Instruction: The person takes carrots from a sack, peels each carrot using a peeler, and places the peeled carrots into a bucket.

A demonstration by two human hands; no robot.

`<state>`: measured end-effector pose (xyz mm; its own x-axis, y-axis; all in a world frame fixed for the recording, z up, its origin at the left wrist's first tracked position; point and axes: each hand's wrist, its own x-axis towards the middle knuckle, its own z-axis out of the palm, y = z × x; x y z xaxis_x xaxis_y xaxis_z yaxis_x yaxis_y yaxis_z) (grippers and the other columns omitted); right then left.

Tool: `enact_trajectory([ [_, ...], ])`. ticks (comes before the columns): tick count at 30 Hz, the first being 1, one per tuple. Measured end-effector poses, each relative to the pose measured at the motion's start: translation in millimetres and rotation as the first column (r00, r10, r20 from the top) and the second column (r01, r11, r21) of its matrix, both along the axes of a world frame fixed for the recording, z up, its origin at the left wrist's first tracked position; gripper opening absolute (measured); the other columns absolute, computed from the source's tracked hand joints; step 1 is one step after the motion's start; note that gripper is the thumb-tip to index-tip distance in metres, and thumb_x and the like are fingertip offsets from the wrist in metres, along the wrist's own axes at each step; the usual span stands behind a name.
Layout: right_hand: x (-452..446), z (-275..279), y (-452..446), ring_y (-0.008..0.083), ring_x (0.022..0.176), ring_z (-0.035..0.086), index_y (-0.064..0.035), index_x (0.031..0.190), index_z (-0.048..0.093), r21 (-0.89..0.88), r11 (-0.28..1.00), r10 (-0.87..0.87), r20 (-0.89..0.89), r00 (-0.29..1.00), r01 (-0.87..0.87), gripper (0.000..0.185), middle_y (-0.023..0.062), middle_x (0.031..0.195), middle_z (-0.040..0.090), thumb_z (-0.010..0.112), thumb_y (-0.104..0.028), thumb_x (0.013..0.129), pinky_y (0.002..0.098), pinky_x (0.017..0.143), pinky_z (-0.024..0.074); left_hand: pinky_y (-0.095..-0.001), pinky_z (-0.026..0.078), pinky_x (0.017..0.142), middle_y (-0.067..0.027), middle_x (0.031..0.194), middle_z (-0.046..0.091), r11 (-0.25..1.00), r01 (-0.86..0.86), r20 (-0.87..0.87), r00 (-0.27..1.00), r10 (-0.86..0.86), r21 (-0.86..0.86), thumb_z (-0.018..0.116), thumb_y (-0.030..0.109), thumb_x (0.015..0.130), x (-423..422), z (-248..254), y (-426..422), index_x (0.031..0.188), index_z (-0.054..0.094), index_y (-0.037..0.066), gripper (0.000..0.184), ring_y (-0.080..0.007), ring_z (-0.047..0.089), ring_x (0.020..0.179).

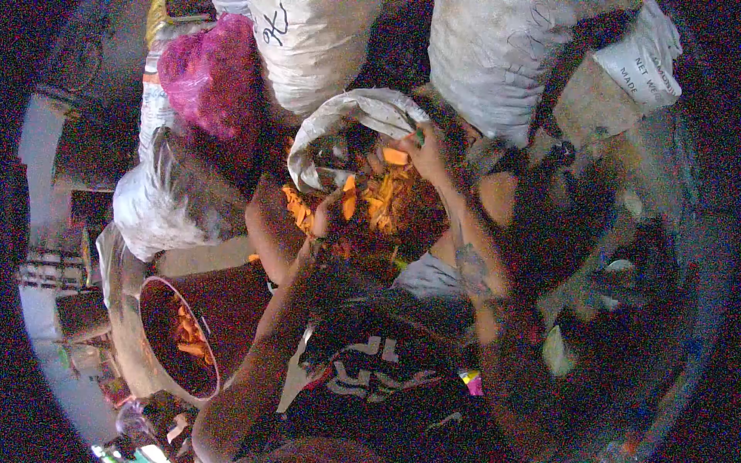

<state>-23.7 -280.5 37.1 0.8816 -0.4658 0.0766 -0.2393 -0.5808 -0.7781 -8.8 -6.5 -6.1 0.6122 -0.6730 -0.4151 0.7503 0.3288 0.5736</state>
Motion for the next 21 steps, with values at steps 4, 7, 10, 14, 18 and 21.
enact_trajectory([
  [4,-14.7,20.0,35.9,0.0234,0.091,0.060,-0.0041,0.108,0.051,0.094,0.994,0.056,0.059,0.997,-0.062,0.039,0.0109,0.096,0.062,0.073,-0.018,0.079,0.0374,0.081,0.0462,-0.0333,0.050,0.079,-0.0067,0.110,0.060,1.000,0.014,-0.157,0.988,-0.012,0.010,0.046,0.028,0.092,4.7,10.4,-6.7,0.122,0.053,0.007,0.037,-0.0198,0.059,0.098],
  [7,-14.7,10.4,48.0,0.0260,0.102,0.057,-0.0029,0.111,0.052,0.107,0.944,0.304,0.075,0.950,-0.311,0.046,0.0130,0.104,0.061,0.075,-0.022,0.076,0.0369,0.088,0.0432,-0.0334,0.051,0.072,-0.0057,0.107,0.061,0.990,-0.117,-0.071,0.990,0.122,0.077,0.046,0.028,0.092,3.5,3.5,-18.2,0.119,0.055,0.008,0.035,-0.0200,0.061,0.092],
  [10,-21.6,11.4,63.2,0.0291,0.108,0.056,-0.0025,0.114,0.052,-0.133,0.910,0.403,0.053,0.914,-0.394,0.051,0.0161,0.111,0.061,0.075,-0.025,0.075,0.0378,0.089,0.0428,-0.0314,0.049,0.065,-0.0043,0.100,0.062,0.997,-0.065,-0.048,0.997,0.068,0.052,0.046,0.028,0.092,6.6,10.8,-23.4,0.115,0.056,0.008,0.032,-0.0179,0.061,0.082],
  [14,-4.1,11.2,23.5,0.0336,0.098,0.061,-0.0041,0.117,0.052,-0.026,0.986,0.167,-0.006,0.986,-0.167,0.048,0.0199,0.105,0.063,0.070,-0.028,0.079,0.0418,0.079,0.0472,-0.0256,0.047,0.060,-0.0024,0.090,0.062,0.998,-0.014,-0.040,0.999,0.017,0.069,0.052,0.024,0.090,0.7,37.8,-19.7,0.116,0.055,0.003,0.033,-0.0108,0.059,0.073],
  [18,-10.5,26.1,15.7,0.0374,0.092,0.062,-0.0109,0.121,0.052,-0.131,0.963,0.231,-0.043,0.972,-0.235,0.043,0.0207,0.100,0.064,0.063,-0.031,0.085,0.0449,0.075,0.0477,-0.0222,0.045,0.058,-0.0046,0.091,0.063,0.958,-0.008,0.357,0.929,-0.098,0.285,0.061,0.014,0.085,7.1,-1.8,-10.1,0.120,0.053,0.001,0.038,-0.0095,0.058,0.071],
  [21,-21.1,30.7,35.3,0.0376,0.088,0.062,-0.0213,0.126,0.050,-0.217,0.910,0.288,-0.281,0.915,-0.353,0.044,0.0211,0.097,0.063,0.060,-0.029,0.084,0.0474,0.072,0.0478,-0.0252,0.047,0.057,-0.0065,0.093,0.064,0.902,-0.122,0.568,0.809,-0.152,0.415,0.062,0.013,0.083,6.1,4.1,-14.2,0.120,0.051,-0.002,0.041,-0.0121,0.060,0.071],
])
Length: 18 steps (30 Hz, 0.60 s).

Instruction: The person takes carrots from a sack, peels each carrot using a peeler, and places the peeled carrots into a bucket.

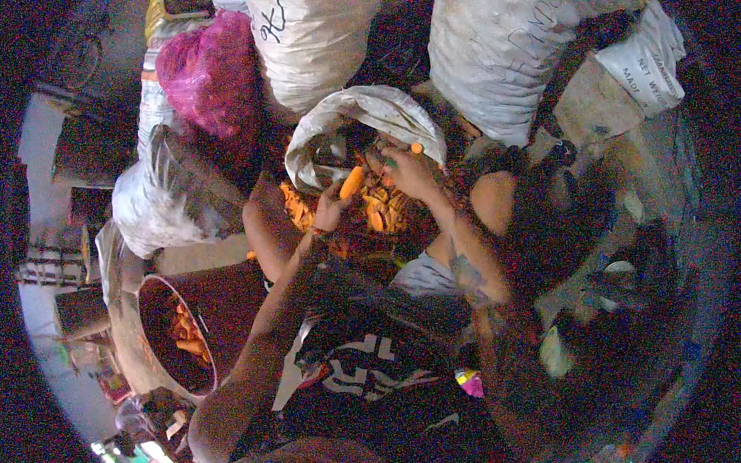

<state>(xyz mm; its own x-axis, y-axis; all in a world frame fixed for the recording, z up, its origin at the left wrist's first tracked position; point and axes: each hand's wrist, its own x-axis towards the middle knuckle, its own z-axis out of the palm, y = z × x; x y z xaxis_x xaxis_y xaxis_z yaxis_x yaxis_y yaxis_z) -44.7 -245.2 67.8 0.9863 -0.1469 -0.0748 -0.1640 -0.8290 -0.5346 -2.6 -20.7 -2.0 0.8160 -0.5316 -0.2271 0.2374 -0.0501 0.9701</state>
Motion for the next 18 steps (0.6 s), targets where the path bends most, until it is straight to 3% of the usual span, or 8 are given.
enact_trajectory([
  [2,-2.6,-17.4,13.0,0.0377,0.085,0.062,-0.0242,0.128,0.050,-0.127,0.990,0.062,0.050,0.997,-0.055,0.046,0.0211,0.093,0.063,0.059,-0.026,0.083,0.0486,0.070,0.0478,-0.0276,0.049,0.061,-0.0083,0.097,0.064,0.993,0.024,0.056,0.998,-0.030,0.112,0.062,0.010,0.082,1.6,14.1,-1.2,0.121,0.051,-0.003,0.043,-0.0143,0.061,0.075],
  [3,-5.7,-14.9,20.3,0.0389,0.078,0.061,-0.0251,0.128,0.050,-0.036,0.997,0.064,0.073,0.995,-0.061,0.049,0.0217,0.088,0.062,0.057,-0.017,0.080,0.0501,0.065,0.0476,-0.0289,0.050,0.063,-0.0091,0.098,0.064,0.985,0.035,0.083,0.995,-0.049,0.168,0.062,0.009,0.081,2.6,18.2,-1.7,0.122,0.050,-0.003,0.044,-0.0154,0.062,0.076],
  [5,-7.1,8.4,37.9,0.0377,0.094,0.060,-0.0161,0.125,0.052,-0.204,0.973,0.118,0.016,0.993,-0.112,0.047,0.0194,0.107,0.059,0.058,-0.013,0.078,0.0479,0.078,0.0475,-0.0296,0.050,0.069,-0.0097,0.099,0.064,0.972,0.055,0.006,0.998,-0.058,0.228,0.062,0.007,0.079,4.5,18.2,-3.7,0.121,0.051,-0.003,0.044,-0.0171,0.062,0.080],
  [8,-10.1,13.4,40.9,0.0367,0.105,0.057,-0.0069,0.125,0.051,-0.404,0.900,0.183,0.011,0.983,-0.163,0.048,0.0214,0.117,0.056,0.058,-0.013,0.078,0.0477,0.089,0.0445,-0.0288,0.049,0.074,-0.0095,0.102,0.063,0.987,0.022,0.000,1.000,-0.022,0.157,0.061,0.007,0.079,-4.9,39.7,-12.1,0.120,0.052,-0.003,0.043,-0.0167,0.062,0.084],
  [12,8.1,-38.2,6.8,0.0402,0.103,0.058,-0.0065,0.127,0.048,-0.052,0.994,-0.106,-0.350,0.931,0.094,0.046,0.0244,0.115,0.057,0.054,-0.016,0.083,0.0496,0.089,0.0437,-0.0255,0.047,0.075,-0.0075,0.104,0.062,0.997,0.020,0.071,0.997,-0.025,0.077,0.060,0.011,0.083,-5.8,22.8,-16.4,0.124,0.050,-0.003,0.045,-0.0128,0.060,0.086],
  [14,3.6,-19.3,4.0,0.0414,0.104,0.057,-0.0063,0.129,0.045,-0.016,1.000,-0.015,-0.357,0.934,0.010,0.045,0.0246,0.116,0.057,0.053,-0.018,0.086,0.0497,0.090,0.0437,-0.0250,0.047,0.076,-0.0067,0.104,0.061,1.000,-0.001,-0.149,0.989,-0.004,-0.031,0.058,0.011,0.085,-3.2,3.7,-10.0,0.124,0.050,-0.002,0.043,-0.0111,0.058,0.087],
  [15,-2.0,-17.6,3.6,0.0419,0.106,0.056,-0.0055,0.130,0.043,0.072,0.997,-0.002,-0.268,0.964,0.022,0.044,0.0260,0.119,0.056,0.051,-0.022,0.090,0.0505,0.090,0.0436,-0.0248,0.047,0.076,-0.0063,0.104,0.061,0.996,-0.024,-0.255,0.967,0.001,-0.085,0.058,0.011,0.086,-1.4,3.3,-7.3,0.125,0.050,-0.002,0.042,-0.0103,0.058,0.087],
  [18,-3.7,-12.8,3.5,0.0418,0.105,0.057,-0.0038,0.130,0.042,0.235,0.968,-0.028,-0.240,0.970,0.086,0.045,0.0256,0.118,0.056,0.050,-0.025,0.091,0.0497,0.092,0.0434,-0.0257,0.048,0.075,-0.0058,0.098,0.061,0.934,-0.048,-0.315,0.946,-0.070,-0.353,0.058,0.011,0.088,3.6,4.9,2.7,0.119,0.052,0.000,0.034,-0.0107,0.058,0.085],
])
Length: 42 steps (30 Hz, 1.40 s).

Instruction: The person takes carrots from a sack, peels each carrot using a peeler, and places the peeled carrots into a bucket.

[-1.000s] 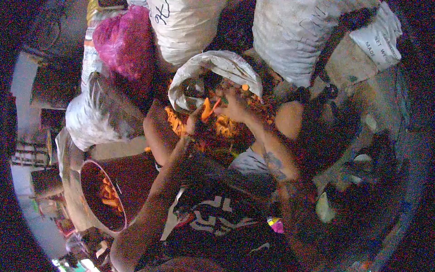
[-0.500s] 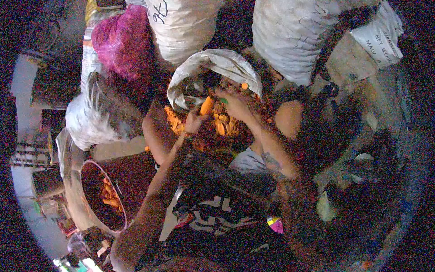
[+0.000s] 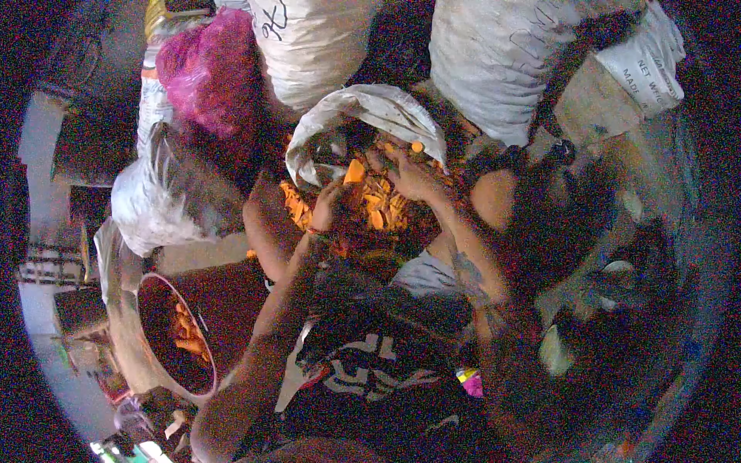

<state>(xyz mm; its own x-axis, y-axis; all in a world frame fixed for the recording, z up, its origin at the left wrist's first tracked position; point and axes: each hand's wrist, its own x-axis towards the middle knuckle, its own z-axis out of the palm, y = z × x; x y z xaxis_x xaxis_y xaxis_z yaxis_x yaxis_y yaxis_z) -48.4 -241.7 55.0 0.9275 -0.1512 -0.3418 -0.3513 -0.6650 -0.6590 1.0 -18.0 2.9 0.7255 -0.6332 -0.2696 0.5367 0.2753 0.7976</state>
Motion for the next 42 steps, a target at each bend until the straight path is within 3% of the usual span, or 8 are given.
enact_trajectory([
  [6,-7.2,1.7,9.4,0.0404,0.087,0.062,-0.0076,0.125,0.049,-0.126,0.989,0.102,0.204,0.974,-0.077,0.055,0.0237,0.089,0.064,0.053,-0.050,0.089,0.0462,0.074,0.0469,-0.0284,0.048,0.078,-0.0057,0.102,0.058,0.920,-0.216,0.606,0.795,-0.029,0.328,0.065,0.010,0.084,-1.5,26.9,4.0,0.117,0.052,0.000,0.036,-0.0161,0.056,0.090],
  [9,-3.8,60.5,24.0,0.0375,0.117,0.050,-0.0069,0.134,0.042,0.108,0.978,0.186,-0.089,0.978,-0.176,0.075,0.0245,0.126,0.050,0.062,-0.054,0.080,0.0455,0.099,0.0384,-0.0326,0.046,0.083,-0.0091,0.105,0.055,0.939,-0.246,0.679,0.734,0.019,0.240,0.067,0.007,0.081,-2.5,15.5,0.6,0.117,0.053,0.000,0.039,-0.0227,0.053,0.100],
  [18,2.6,-22.3,30.7,0.0408,0.131,0.028,-0.0038,0.128,0.048,-0.106,0.984,0.170,0.291,0.942,-0.144,0.073,0.0224,0.139,0.036,0.056,-0.058,0.080,0.0523,0.108,0.0229,-0.0377,0.043,0.089,-0.0157,0.108,0.055,0.863,-0.360,0.876,0.452,-0.171,0.355,0.067,0.003,0.076,-3.6,30.0,0.1,0.119,0.052,0.000,0.045,-0.0309,0.052,0.103],
  [21,0.0,-15.0,32.9,0.0414,0.128,0.032,-0.0039,0.126,0.049,-0.115,0.984,0.161,0.262,0.951,-0.135,0.071,0.0220,0.137,0.039,0.057,-0.057,0.080,0.0530,0.106,0.0252,-0.0368,0.045,0.086,-0.0132,0.106,0.058,0.922,-0.305,0.742,0.669,0.031,0.237,0.065,0.006,0.080,-4.7,13.4,-5.6,0.119,0.052,0.000,0.042,-0.0259,0.056,0.101],
  [26,-3.6,4.3,29.9,0.0359,0.107,0.048,-0.0042,0.116,0.054,-0.181,0.977,0.168,0.311,0.935,-0.116,0.062,0.0196,0.115,0.051,0.067,-0.050,0.077,0.0464,0.088,0.0388,-0.0301,0.047,0.079,-0.0083,0.103,0.061,0.976,-0.164,-0.278,0.953,0.119,-0.144,0.055,0.021,0.090,-4.1,25.2,-3.1,0.120,0.051,0.000,0.037,-0.0160,0.058,0.093],
  [29,-2.6,-2.1,29.7,0.0251,0.074,0.066,-0.0015,0.100,0.061,-0.073,0.992,0.125,0.460,0.879,-0.103,0.052,0.0148,0.080,0.066,0.073,-0.045,0.075,0.0353,0.064,0.0496,-0.0283,0.045,0.078,-0.0085,0.105,0.061,0.939,-0.131,-0.355,0.935,0.010,-0.319,0.053,0.027,0.091,-8.5,23.2,-5.7,0.119,0.051,-0.002,0.040,-0.0163,0.057,0.088],
  [34,0.3,-0.5,33.6,0.0353,0.101,0.057,-0.0073,0.121,0.051,-0.040,0.988,0.153,0.455,0.877,-0.152,0.069,0.0190,0.108,0.059,0.073,-0.049,0.072,0.0452,0.084,0.0460,-0.0301,0.045,0.082,-0.0090,0.108,0.060,0.865,-0.034,-0.250,0.962,-0.107,-0.500,0.053,0.029,0.091,-11.3,29.9,-11.5,0.119,0.052,-0.003,0.043,-0.0181,0.057,0.091],
  [42,-14.4,21.7,56.8,0.0318,0.057,0.061,-0.0026,0.088,0.065,-0.150,0.981,0.185,0.571,0.800,-0.120,0.055,0.0159,0.062,0.059,0.063,-0.057,0.079,0.0403,0.053,0.0457,-0.0327,0.048,0.083,-0.0097,0.109,0.060,0.957,-0.197,-0.327,0.937,0.120,-0.214,0.051,0.027,0.091,-18.1,50.3,-2.6,0.120,0.053,0.000,0.040,-0.0206,0.058,0.100],
])
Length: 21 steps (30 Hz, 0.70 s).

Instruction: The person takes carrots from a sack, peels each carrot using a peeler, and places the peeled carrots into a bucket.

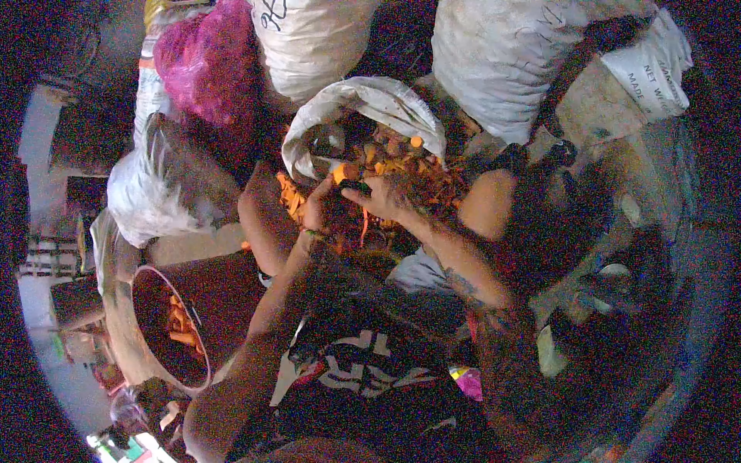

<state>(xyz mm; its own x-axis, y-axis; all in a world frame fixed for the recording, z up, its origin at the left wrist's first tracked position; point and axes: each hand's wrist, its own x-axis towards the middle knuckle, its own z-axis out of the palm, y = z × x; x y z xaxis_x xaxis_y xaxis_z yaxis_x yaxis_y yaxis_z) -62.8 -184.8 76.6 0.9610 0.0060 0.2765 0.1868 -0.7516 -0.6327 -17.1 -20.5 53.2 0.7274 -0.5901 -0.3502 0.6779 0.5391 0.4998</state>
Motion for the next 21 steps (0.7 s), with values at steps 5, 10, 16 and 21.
enact_trajectory([
  [5,-12.1,-14.4,-14.7,0.0310,0.051,0.057,-0.0008,0.069,0.059,0.123,0.984,0.142,-0.106,0.984,-0.129,0.054,0.0162,0.053,0.053,0.064,-0.054,0.079,0.0413,0.050,0.0428,-0.0295,0.050,0.072,-0.0099,0.107,0.057,0.909,-0.395,0.300,0.890,0.343,0.130,0.048,0.015,0.089,16.4,19.8,98.1,0.115,0.053,0.000,0.030,-0.0171,0.057,0.091],
  [10,-21.4,-31.0,-36.2,0.0302,0.048,0.055,-0.0003,0.068,0.057,0.145,0.979,0.180,-0.262,0.948,-0.145,0.050,0.0158,0.049,0.049,0.068,-0.048,0.078,0.0417,0.050,0.0415,-0.0314,0.049,0.075,-0.0095,0.105,0.058,0.618,-0.779,0.257,0.579,0.774,-0.103,0.050,0.017,0.088,30.9,-8.6,326.3,0.108,0.055,0.000,0.027,-0.0177,0.057,0.092],
  [16,-7.5,5.3,-48.2,0.0360,0.082,0.062,0.0025,0.097,0.059,0.147,0.974,0.227,-0.699,0.678,-0.174,0.050,0.0213,0.085,0.063,0.065,-0.044,0.080,0.0445,0.075,0.0481,-0.0346,0.049,0.076,-0.0081,0.105,0.060,0.548,-0.828,0.357,0.550,0.755,0.116,0.050,0.022,0.092,49.1,-6.9,334.8,0.110,0.056,0.004,0.027,-0.0199,0.058,0.088],
  [21,-2.1,15.2,-78.0,0.0352,0.073,0.062,0.0008,0.087,0.058,0.107,0.985,-0.062,-0.525,0.849,0.138,0.052,0.0194,0.075,0.062,0.063,-0.050,0.082,0.0435,0.064,0.0465,-0.0339,0.048,0.081,-0.0109,0.105,0.062,0.432,-0.264,0.409,0.867,-0.285,0.862,0.053,0.024,0.092,74.4,6.7,69.4,0.116,0.056,0.002,0.032,-0.0231,0.060,0.094],
])
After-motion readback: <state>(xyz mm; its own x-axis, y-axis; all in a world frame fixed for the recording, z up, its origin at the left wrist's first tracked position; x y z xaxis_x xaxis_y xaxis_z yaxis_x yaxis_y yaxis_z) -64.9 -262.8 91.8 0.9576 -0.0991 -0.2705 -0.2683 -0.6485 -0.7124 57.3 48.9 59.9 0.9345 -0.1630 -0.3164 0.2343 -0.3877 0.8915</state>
